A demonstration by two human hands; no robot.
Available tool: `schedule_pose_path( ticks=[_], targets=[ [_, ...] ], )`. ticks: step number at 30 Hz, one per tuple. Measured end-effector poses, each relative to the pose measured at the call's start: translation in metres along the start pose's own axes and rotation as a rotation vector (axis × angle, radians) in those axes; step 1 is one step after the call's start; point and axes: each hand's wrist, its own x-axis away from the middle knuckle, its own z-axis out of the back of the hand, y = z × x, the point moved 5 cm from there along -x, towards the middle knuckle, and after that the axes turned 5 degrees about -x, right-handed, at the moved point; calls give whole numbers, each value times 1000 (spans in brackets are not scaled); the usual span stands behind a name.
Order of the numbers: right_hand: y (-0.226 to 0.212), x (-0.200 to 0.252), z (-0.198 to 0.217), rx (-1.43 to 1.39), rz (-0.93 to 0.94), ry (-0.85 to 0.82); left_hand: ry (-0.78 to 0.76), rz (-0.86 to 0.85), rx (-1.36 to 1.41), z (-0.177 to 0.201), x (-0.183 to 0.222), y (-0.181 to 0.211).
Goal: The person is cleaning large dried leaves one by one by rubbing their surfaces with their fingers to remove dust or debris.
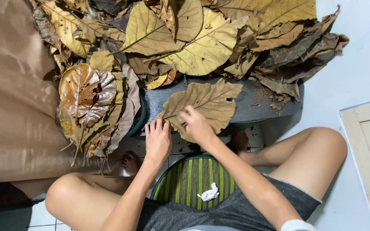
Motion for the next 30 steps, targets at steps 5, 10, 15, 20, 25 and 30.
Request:
schedule_pose_path(
  ticks=[5, 10, 15, 20, 25, 30],
  targets=[
    [-8, 3, -17, 263, 148, 39, 55, -17, -9, 14, 0, 0],
    [58, 5, -22, 242, 105, 70, 63, -30, 28, 26, -1, 0],
    [92, 1, 50, 246, -74, 103, 82, -30, 38, 20, -2, -1],
    [94, -3, 79, 80, -175, 101, 67, -12, -18, 6, -1, 0],
    [53, -1, 58, 119, -47, 96, 18, 7, -7, 12, 1, 4],
    [33, 14, 15, 212, 96, -37, 21, -10, 0, 9, -1, 3]
  ],
)
